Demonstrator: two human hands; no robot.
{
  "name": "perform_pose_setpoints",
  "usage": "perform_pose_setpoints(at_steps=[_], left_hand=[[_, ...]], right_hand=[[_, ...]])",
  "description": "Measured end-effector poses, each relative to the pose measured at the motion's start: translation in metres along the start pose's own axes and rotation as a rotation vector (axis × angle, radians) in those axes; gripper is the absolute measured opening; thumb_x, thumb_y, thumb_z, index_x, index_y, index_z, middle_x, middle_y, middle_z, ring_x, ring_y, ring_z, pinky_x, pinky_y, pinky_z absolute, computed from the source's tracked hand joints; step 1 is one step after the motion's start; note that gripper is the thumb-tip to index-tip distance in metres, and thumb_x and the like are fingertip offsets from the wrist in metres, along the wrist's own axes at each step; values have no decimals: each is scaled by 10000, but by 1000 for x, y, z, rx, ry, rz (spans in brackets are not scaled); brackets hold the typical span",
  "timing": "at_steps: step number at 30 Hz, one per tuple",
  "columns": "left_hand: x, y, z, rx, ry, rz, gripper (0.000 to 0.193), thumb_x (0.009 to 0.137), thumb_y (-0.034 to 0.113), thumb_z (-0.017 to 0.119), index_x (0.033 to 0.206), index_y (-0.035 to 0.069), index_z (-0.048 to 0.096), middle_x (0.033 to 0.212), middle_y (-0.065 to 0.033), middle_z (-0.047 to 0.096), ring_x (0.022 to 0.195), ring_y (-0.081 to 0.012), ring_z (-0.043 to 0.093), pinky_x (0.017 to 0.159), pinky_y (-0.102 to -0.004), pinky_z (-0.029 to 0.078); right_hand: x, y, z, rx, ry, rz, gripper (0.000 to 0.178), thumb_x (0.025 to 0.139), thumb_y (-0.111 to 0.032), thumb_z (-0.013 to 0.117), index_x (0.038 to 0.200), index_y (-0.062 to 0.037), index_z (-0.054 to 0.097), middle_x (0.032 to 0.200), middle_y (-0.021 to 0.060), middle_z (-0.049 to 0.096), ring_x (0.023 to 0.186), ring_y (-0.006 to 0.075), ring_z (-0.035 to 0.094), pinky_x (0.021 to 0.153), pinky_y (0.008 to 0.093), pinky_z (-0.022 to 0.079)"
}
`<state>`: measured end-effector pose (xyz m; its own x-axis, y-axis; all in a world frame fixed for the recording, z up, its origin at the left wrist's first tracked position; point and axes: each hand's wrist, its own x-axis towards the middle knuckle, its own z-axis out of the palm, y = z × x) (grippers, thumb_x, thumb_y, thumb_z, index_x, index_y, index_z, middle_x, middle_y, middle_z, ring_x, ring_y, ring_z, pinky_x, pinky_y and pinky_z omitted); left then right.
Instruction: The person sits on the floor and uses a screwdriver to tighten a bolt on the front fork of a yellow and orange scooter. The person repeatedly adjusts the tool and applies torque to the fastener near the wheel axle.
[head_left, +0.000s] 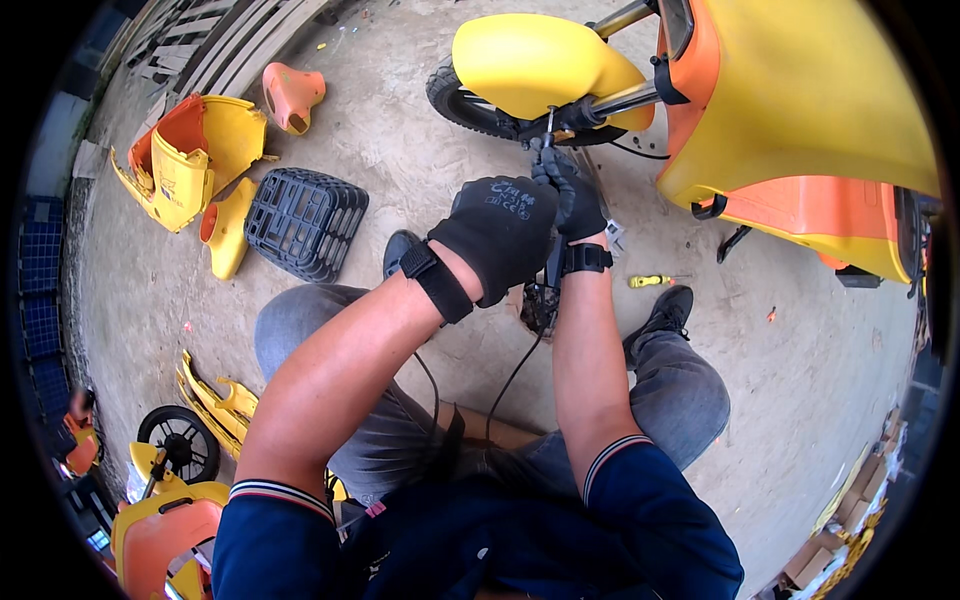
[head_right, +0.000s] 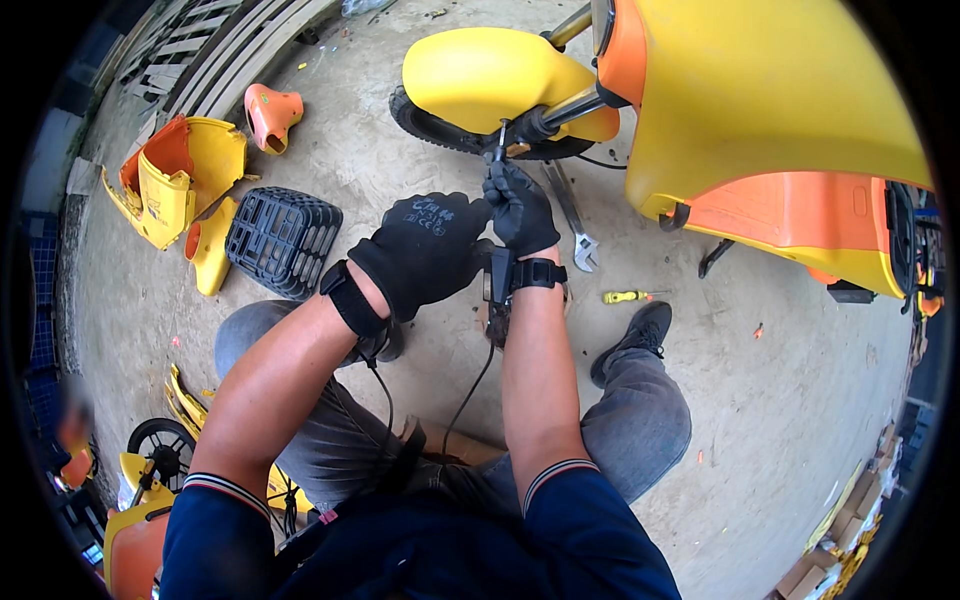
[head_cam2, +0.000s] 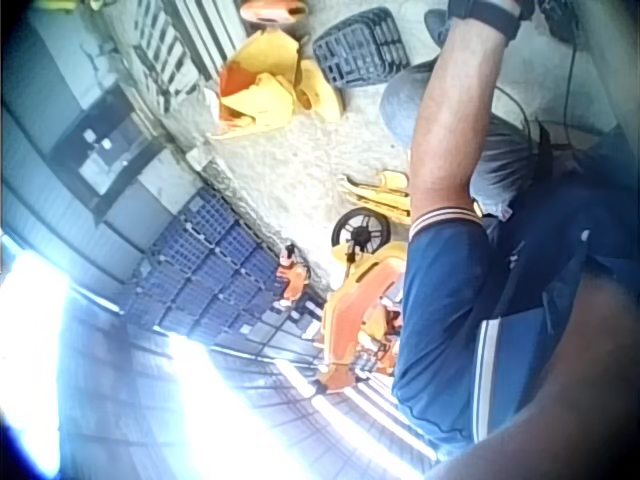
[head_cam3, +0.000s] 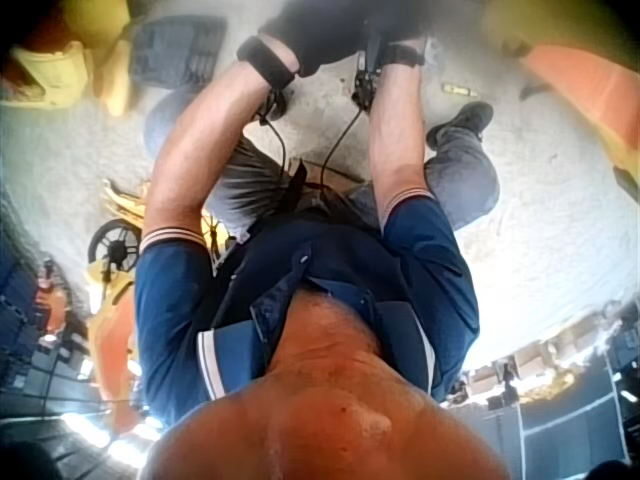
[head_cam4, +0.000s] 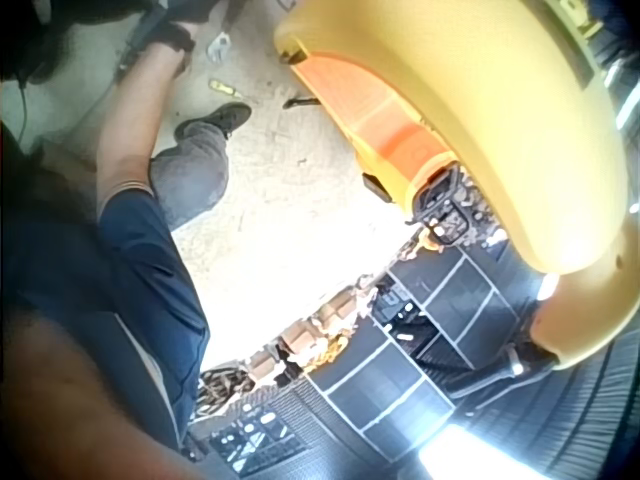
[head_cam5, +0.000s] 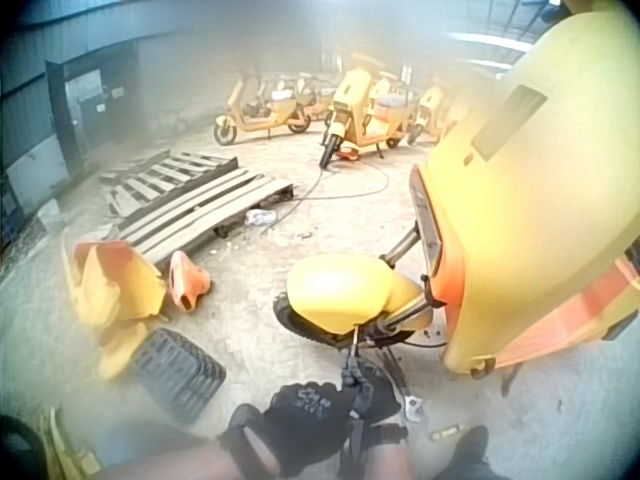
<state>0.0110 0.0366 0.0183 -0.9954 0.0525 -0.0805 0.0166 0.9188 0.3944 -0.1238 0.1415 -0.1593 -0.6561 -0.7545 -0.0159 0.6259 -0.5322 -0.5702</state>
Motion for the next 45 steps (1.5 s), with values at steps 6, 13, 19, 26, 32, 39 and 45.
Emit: perform_pose_setpoints(at_steps=[6,13,19,26,32,39,45], left_hand=[[-1,0,1,5,33,17,266,765,200,633,981,69,550,833,-137,607,784,-330,610,678,-435,483],[0,0,1,9,18,28,288,767,212,640,997,73,539,838,-135,601,777,-328,607,676,-433,480],[-1,-2,4,11,28,30,292,769,214,640,1001,72,536,841,-136,601,780,-329,607,674,-433,480],[0,1,-1,-12,-13,9,272,768,200,636,985,64,543,843,-141,609,788,-333,608,681,-437,482],[0,2,-2,-1,-15,5,264,765,192,635,980,63,552,843,-140,612,803,-332,608,693,-438,481],[1,0,0,3,-48,-7,276,768,199,638,999,68,560,855,-142,611,805,-337,607,696,-439,480],[1,2,1,2,-42,5,270,771,208,641,985,69,551,856,-142,609,807,-339,608,695,-444,480]], right_hand=[[2,1,11,44,110,62,287,914,-122,544,1157,30,534,1012,111,618,820,140,576,731,235,479],[-2,-5,24,-63,111,47,295,890,-104,584,1155,21,544,1003,95,616,792,117,554,711,219,461],[-4,-7,34,-86,210,51,174,926,-128,544,1043,-3,577,760,-5,526,654,72,468,589,187,401],[2,-1,16,82,126,76,309,921,-154,535,1180,14,538,1034,115,619,788,130,562,714,228,468],[-4,-5,28,-89,127,16,308,919,-142,541,1191,2,533,1036,123,625,832,124,588,730,208,479],[0,-4,18,83,107,84,322,880,-128,617,1166,5,553,944,71,610,744,80,527,657,173,445],[2,-4,15,54,118,48,328,906,-161,583,1179,15,542,976,91,606,739,104,525,655,201,448]])
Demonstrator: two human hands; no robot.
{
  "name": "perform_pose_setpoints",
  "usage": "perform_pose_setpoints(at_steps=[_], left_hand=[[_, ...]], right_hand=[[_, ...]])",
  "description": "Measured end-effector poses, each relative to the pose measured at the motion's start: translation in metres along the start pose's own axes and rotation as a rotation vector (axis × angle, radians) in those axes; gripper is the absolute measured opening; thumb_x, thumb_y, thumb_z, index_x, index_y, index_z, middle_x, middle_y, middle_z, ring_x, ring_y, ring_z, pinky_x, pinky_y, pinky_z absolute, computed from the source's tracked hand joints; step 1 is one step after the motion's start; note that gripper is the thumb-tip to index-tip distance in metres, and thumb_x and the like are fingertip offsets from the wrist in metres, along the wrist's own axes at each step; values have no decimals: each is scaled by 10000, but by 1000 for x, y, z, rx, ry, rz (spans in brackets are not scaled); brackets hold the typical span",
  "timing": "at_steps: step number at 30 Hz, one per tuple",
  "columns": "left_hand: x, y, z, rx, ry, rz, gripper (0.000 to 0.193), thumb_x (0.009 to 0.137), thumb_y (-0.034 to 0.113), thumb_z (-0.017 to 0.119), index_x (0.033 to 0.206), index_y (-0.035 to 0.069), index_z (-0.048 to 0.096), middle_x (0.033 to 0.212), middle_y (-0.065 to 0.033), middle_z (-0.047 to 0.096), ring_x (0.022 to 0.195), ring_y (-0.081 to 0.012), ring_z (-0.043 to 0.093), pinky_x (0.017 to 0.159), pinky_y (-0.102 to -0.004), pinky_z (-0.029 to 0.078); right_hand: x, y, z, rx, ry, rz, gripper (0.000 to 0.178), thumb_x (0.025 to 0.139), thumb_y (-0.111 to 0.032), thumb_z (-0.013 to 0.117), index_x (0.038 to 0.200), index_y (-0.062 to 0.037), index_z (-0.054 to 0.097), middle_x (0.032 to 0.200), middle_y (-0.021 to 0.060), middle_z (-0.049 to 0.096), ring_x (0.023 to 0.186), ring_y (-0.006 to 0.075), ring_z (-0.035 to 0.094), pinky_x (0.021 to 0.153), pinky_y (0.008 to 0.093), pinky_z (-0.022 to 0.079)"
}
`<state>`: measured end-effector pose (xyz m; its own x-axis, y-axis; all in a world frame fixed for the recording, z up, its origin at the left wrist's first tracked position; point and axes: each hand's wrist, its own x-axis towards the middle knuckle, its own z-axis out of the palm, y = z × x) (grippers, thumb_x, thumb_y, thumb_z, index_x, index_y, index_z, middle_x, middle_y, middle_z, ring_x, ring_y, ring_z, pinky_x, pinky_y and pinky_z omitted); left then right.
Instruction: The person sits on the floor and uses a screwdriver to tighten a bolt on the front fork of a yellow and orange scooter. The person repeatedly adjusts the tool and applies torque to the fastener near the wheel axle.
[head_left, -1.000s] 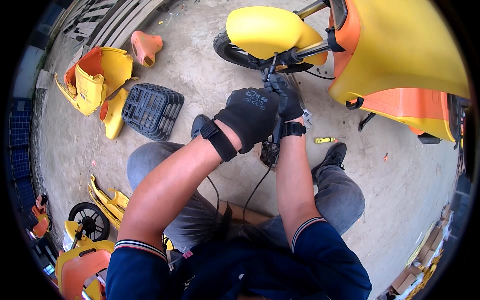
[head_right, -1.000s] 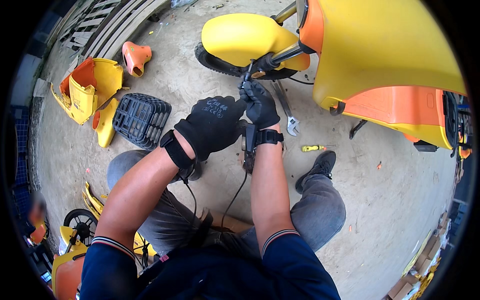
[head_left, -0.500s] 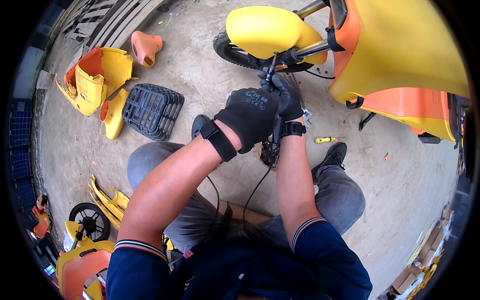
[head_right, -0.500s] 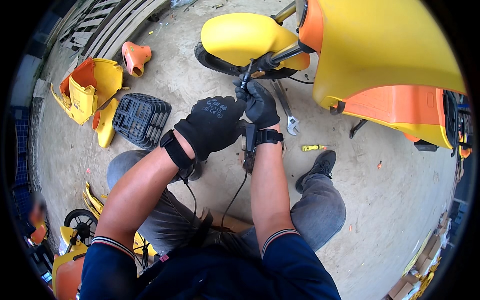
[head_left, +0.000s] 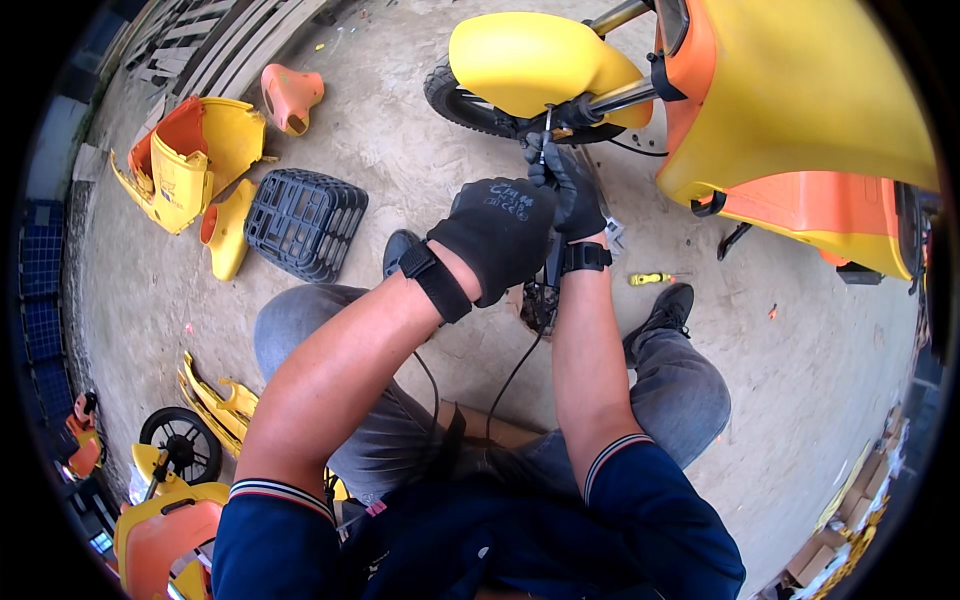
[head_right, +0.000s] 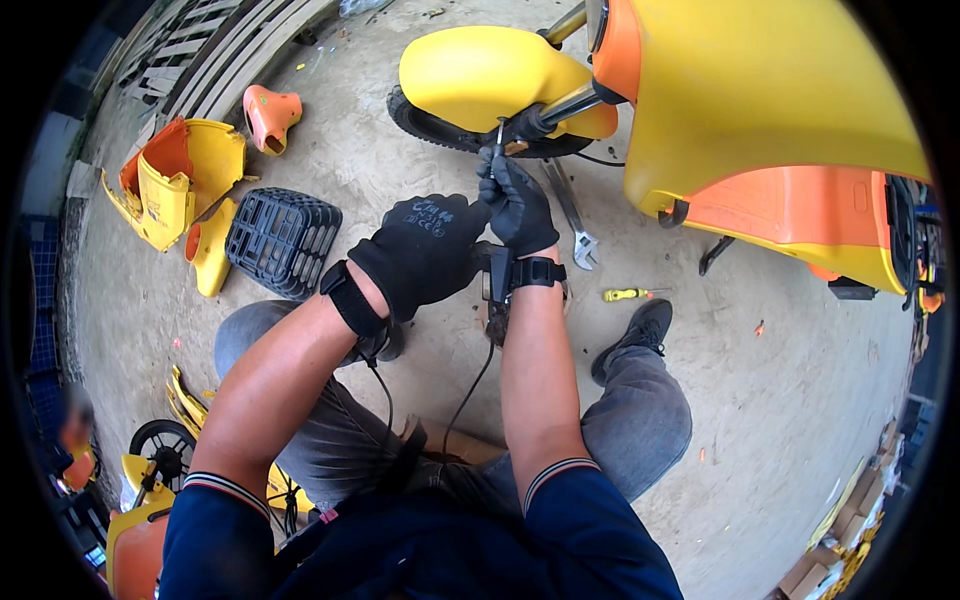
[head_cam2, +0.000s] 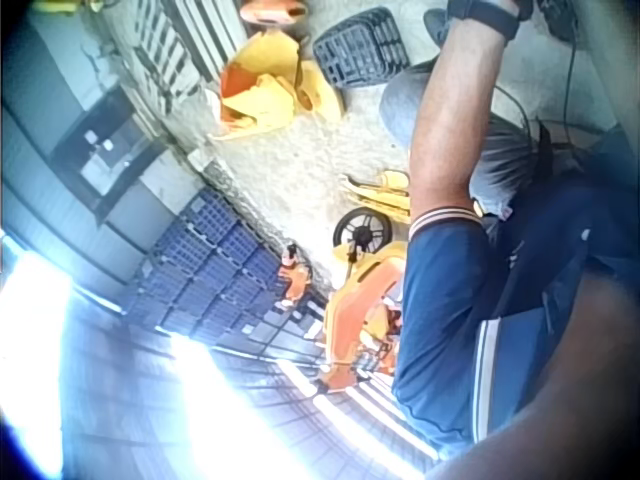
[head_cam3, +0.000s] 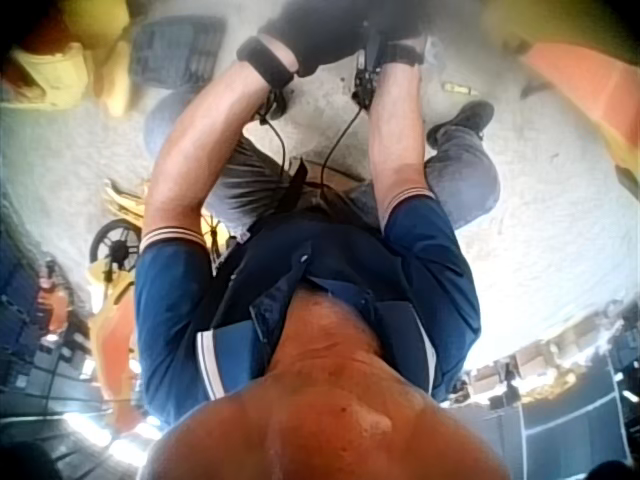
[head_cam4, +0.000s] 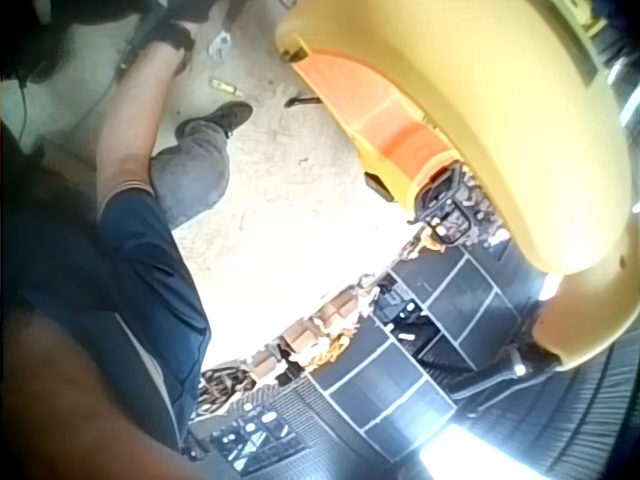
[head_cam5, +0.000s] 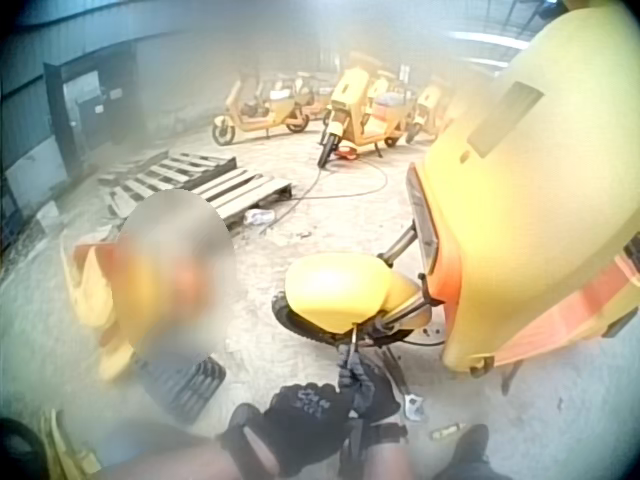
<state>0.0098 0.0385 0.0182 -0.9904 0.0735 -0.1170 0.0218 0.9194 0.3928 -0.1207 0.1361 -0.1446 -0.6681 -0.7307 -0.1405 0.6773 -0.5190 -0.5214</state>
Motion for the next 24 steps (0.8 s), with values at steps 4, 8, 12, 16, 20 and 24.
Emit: perform_pose_setpoints(at_steps=[4,8,12,16,20,24], left_hand=[[-1,0,0,1,-2,1,278,773,214,644,989,71,544,859,-139,608,806,-337,608,694,-444,479],[-1,-1,0,16,-17,-5,289,775,219,645,1001,73,541,864,-139,606,814,-336,606,694,-443,479],[-1,-1,2,19,-5,11,294,784,230,642,1009,71,540,866,-142,606,825,-336,605,698,-445,479],[-1,-1,2,25,-18,1,295,791,238,639,1012,68,542,866,-141,606,818,-337,605,698,-446,478],[-1,-1,3,18,-13,4,298,789,238,644,1011,66,545,859,-139,607,810,-339,605,693,-446,479],[-1,-2,4,9,17,31,301,782,232,648,1013,68,545,858,-140,608,811,-336,606,689,-444,481]], right_hand=[[-4,1,12,56,7,33,321,935,-175,532,1193,16,530,1036,131,614,764,130,551,691,229,470],[-4,1,11,7,13,17,304,931,-164,531,1177,13,539,1068,138,614,773,124,560,697,224,471],[-2,2,-3,-18,24,-15,302,916,-156,559,1161,21,544,990,98,614,750,105,543,664,213,455],[-3,1,-1,26,23,12,304,907,-144,578,1150,34,544,901,68,600,732,90,526,639,211,442],[-2,0,2,4,24,-8,306,919,-159,557,1164,25,540,959,111,617,738,107,547,651,223,458],[-2,1,2,75,-4,9,307,935,-177,529,1176,13,537,1025,149,621,741,127,567,658,235,474]])
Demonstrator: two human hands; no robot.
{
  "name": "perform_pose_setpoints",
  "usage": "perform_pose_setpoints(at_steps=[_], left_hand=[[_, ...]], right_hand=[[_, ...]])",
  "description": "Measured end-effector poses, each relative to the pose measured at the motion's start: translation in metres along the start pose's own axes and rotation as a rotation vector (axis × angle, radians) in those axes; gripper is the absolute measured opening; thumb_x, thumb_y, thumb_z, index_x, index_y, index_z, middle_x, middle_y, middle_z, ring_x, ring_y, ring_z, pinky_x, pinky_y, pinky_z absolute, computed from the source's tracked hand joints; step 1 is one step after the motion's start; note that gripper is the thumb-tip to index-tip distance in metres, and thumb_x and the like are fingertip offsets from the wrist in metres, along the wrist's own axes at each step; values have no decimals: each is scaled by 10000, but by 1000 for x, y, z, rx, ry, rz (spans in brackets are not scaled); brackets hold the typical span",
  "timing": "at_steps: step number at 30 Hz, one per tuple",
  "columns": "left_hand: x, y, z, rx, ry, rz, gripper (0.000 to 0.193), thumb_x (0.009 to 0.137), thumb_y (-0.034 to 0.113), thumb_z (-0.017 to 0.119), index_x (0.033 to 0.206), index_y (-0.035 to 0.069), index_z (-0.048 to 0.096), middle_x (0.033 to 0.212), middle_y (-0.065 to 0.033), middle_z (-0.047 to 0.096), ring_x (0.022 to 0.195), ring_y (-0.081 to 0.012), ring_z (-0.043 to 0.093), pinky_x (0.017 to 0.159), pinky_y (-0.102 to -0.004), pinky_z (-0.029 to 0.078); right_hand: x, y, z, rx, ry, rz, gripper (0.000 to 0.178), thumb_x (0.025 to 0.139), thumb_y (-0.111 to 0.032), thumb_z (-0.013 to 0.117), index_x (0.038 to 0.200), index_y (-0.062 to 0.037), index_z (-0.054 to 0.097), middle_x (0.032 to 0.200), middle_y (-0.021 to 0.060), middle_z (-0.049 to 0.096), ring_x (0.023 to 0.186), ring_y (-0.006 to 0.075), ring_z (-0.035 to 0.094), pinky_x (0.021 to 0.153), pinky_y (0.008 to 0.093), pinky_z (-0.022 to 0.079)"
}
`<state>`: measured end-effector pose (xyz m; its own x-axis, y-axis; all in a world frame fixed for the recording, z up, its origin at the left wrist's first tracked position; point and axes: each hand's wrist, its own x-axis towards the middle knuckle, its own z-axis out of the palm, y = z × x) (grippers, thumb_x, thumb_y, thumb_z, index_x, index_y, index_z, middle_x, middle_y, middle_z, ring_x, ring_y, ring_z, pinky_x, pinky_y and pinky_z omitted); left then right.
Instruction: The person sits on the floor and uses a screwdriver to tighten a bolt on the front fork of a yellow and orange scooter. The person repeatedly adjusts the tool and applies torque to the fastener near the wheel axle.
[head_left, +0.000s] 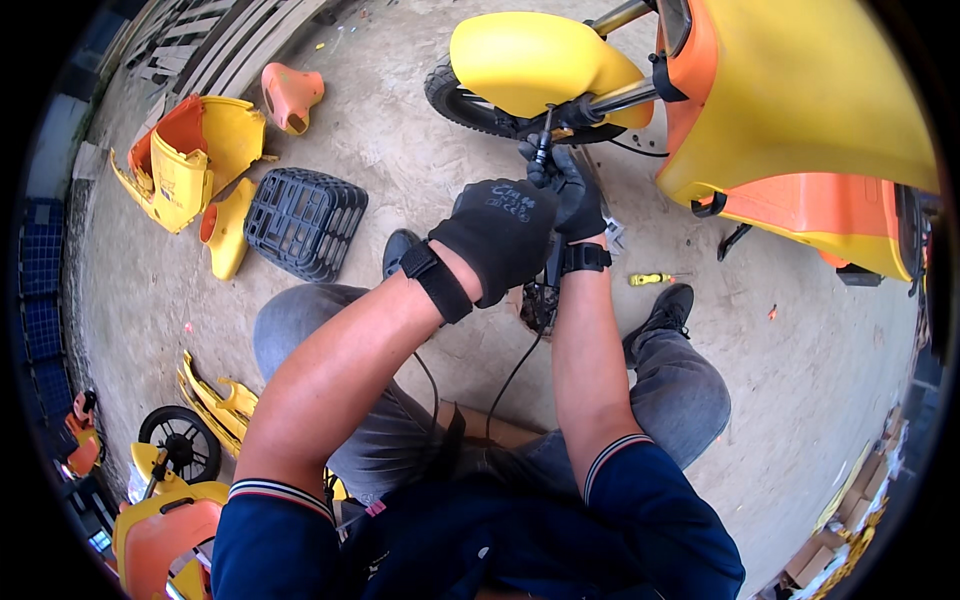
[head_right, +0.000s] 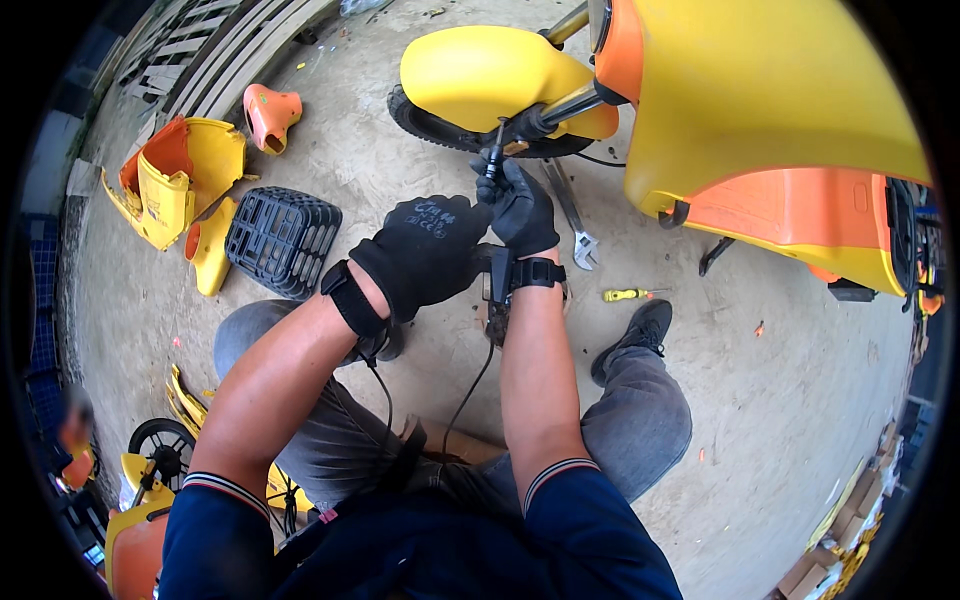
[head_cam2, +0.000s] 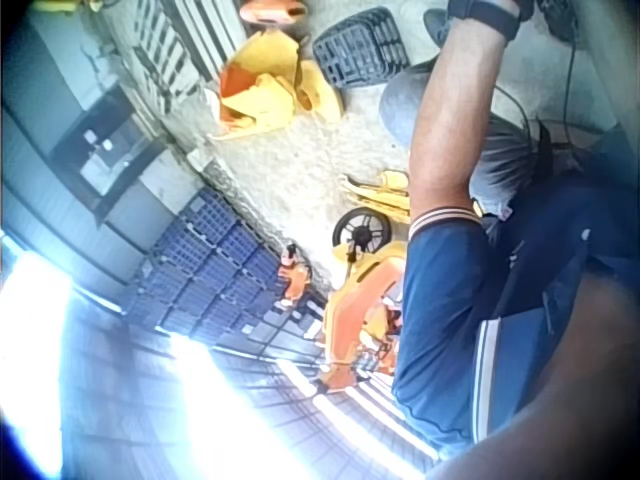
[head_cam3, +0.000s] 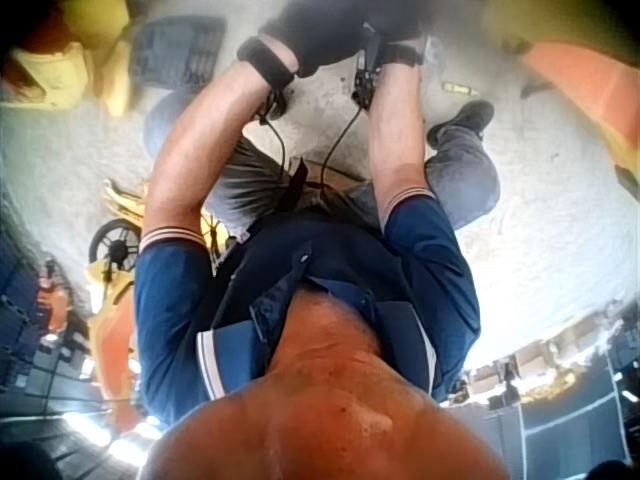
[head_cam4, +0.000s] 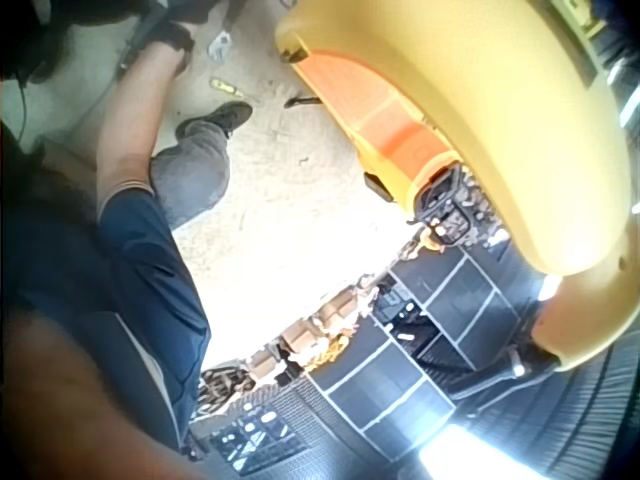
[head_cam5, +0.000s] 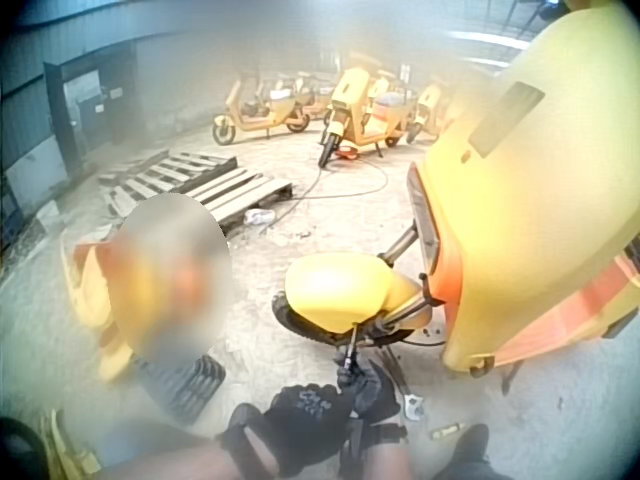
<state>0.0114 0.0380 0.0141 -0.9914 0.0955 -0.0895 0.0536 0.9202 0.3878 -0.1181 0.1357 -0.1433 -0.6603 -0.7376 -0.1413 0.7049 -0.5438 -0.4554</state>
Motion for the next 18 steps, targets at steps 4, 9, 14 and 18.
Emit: perform_pose_setpoints(at_steps=[4,9,14,18], left_hand=[[0,1,-3,-4,-19,-22,296,779,226,647,1012,70,552,857,-138,608,807,-334,605,687,-442,482],[0,-2,2,5,-10,-10,287,780,222,643,1010,71,562,855,-137,609,809,-337,603,686,-445,481],[1,1,0,-6,-9,-9,294,781,221,643,1018,71,556,856,-140,608,810,-340,603,687,-445,481],[0,-1,1,-1,-28,-22,302,779,216,647,1025,70,551,860,-141,607,806,-339,603,687,-445,480]], right_hand=[[0,1,-6,-86,31,1,301,928,-159,536,1175,12,540,1000,123,623,743,118,560,650,222,471],[1,0,-8,-71,25,-13,289,910,-142,564,1149,21,557,937,69,610,748,96,539,637,204,453],[1,-2,-8,-44,20,-8,286,914,-157,561,1136,23,564,936,73,616,730,98,540,627,210,452],[1,1,5,-59,84,5,297,925,-172,547,1153,17,552,936,85,624,710,102,543,624,215,457]])
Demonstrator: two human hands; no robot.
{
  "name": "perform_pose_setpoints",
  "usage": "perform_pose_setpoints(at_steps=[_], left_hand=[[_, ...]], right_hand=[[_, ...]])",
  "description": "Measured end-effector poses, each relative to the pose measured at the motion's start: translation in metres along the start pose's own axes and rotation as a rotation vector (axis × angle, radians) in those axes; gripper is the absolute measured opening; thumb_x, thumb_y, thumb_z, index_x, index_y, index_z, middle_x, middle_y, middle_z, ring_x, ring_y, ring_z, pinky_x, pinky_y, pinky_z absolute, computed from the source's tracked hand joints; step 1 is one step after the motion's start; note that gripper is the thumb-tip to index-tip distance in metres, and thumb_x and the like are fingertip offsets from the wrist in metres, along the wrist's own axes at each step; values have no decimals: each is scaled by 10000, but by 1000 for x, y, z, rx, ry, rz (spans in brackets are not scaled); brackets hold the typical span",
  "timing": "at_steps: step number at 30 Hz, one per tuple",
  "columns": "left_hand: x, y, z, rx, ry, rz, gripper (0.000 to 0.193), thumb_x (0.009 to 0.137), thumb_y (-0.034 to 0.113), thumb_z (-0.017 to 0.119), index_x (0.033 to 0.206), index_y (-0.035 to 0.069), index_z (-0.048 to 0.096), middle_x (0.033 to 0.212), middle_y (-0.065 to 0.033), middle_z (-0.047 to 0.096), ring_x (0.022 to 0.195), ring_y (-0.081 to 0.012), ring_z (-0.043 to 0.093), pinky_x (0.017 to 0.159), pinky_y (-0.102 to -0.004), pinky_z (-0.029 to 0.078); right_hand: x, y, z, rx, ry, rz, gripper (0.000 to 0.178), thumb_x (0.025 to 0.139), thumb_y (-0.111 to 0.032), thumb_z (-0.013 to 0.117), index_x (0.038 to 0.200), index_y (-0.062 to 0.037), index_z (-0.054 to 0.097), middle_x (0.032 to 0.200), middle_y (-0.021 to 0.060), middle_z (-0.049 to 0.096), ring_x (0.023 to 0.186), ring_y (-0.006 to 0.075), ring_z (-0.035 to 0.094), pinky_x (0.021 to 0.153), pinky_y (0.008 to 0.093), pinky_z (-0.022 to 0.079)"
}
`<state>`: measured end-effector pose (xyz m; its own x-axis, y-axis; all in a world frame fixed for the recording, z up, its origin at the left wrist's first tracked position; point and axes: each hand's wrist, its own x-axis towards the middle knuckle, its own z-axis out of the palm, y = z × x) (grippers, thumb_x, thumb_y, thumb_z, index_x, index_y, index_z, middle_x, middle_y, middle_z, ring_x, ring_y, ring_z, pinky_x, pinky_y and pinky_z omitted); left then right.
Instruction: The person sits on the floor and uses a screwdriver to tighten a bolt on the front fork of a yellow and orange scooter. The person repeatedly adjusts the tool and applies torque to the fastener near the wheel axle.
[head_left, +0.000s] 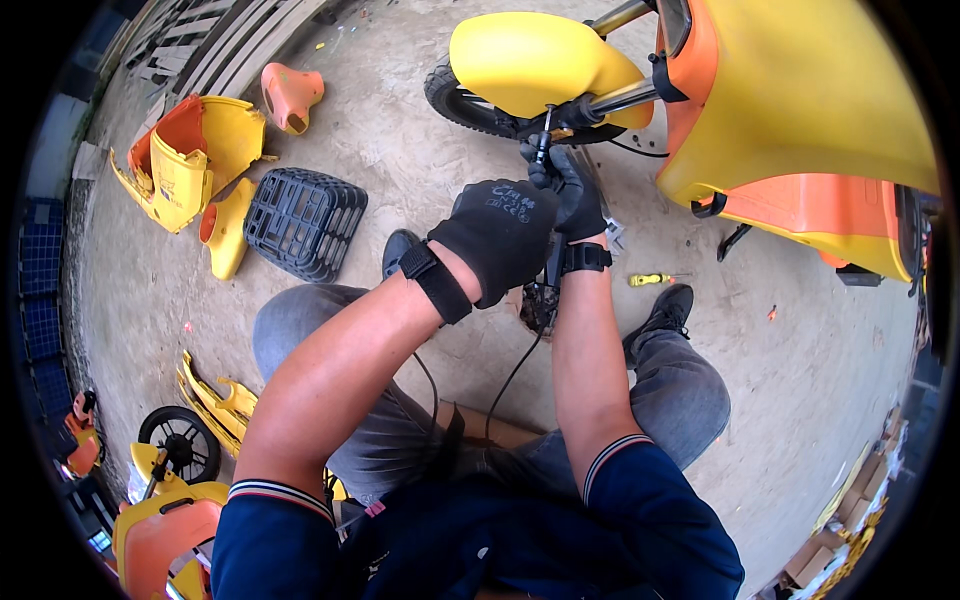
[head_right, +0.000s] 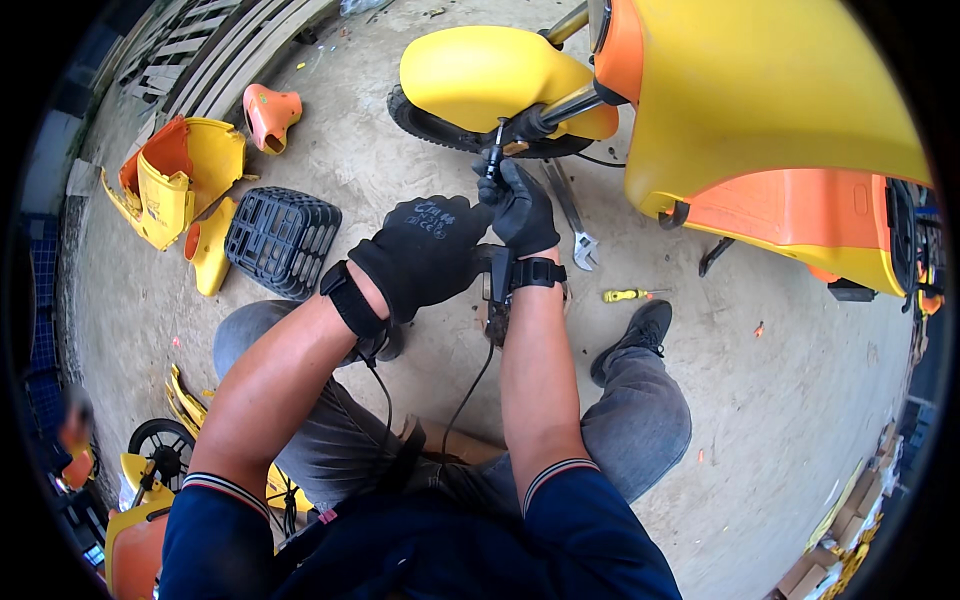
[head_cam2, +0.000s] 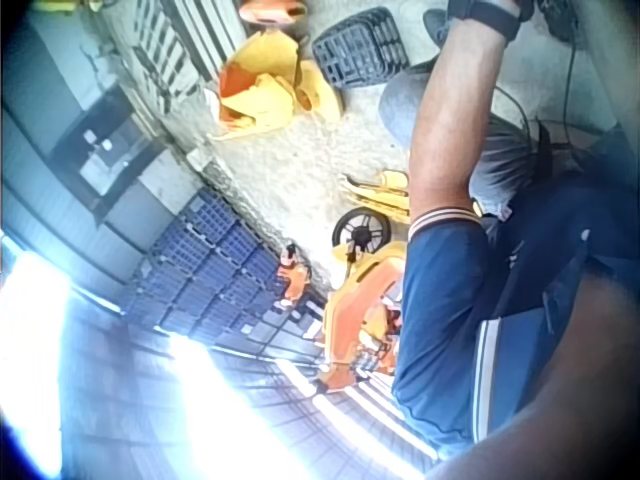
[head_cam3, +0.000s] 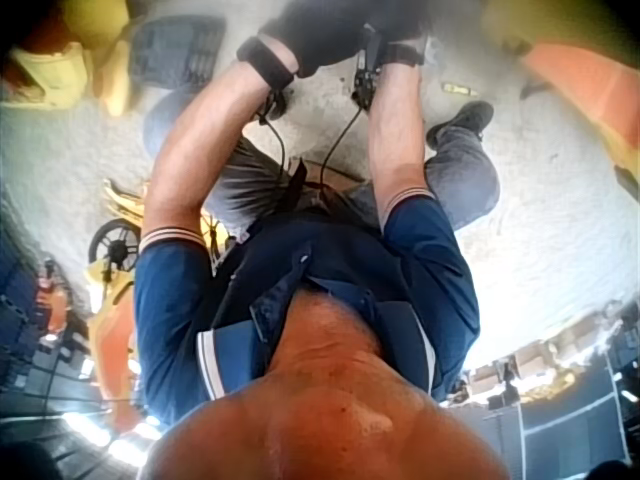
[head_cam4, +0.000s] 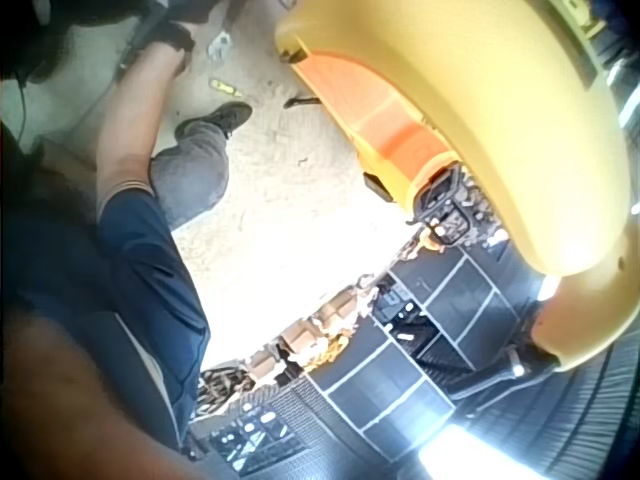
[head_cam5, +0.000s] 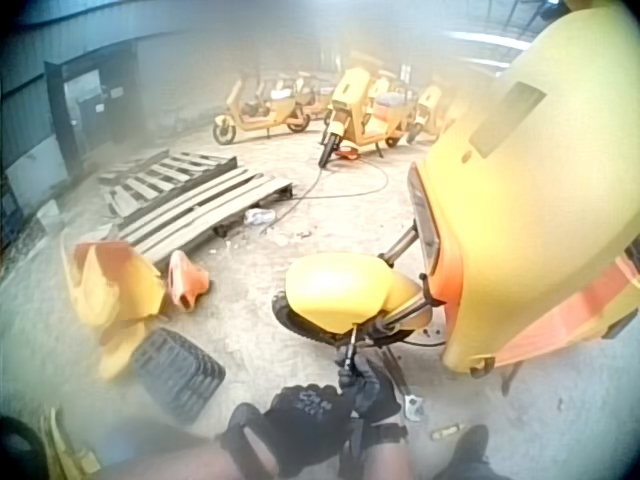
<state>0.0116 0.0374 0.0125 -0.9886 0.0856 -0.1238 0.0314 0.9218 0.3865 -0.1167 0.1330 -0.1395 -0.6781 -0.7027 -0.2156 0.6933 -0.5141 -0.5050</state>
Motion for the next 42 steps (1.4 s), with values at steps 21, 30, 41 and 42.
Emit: perform_pose_setpoints(at_steps=[21,30,41,42], left_hand=[[1,2,-4,-2,-23,2,302,786,220,645,1026,66,547,864,-148,607,818,-344,606,691,-447,481],[1,2,-4,-4,-31,5,327,793,239,644,1051,61,552,873,-150,607,832,-343,602,700,-446,480],[0,2,-3,6,-28,8,331,788,237,647,1054,63,554,881,-147,606,830,-343,600,698,-448,479],[0,2,-3,3,-26,10,334,788,238,647,1058,64,553,881,-146,605,829,-343,600,698,-448,479]], right_hand=[[-4,-5,5,-46,-16,-18,286,928,-171,539,1165,-11,552,999,103,633,723,102,539,635,219,455],[-4,-4,0,-68,49,-14,269,910,-201,582,1124,-40,586,859,1,575,641,63,470,573,189,391],[-3,-5,2,-3,-4,5,287,926,-191,546,1157,-21,565,972,72,632,674,99,510,604,214,425],[-3,-5,2,-7,-12,5,283,928,-184,539,1157,-19,563,992,85,636,682,105,520,613,217,433]])
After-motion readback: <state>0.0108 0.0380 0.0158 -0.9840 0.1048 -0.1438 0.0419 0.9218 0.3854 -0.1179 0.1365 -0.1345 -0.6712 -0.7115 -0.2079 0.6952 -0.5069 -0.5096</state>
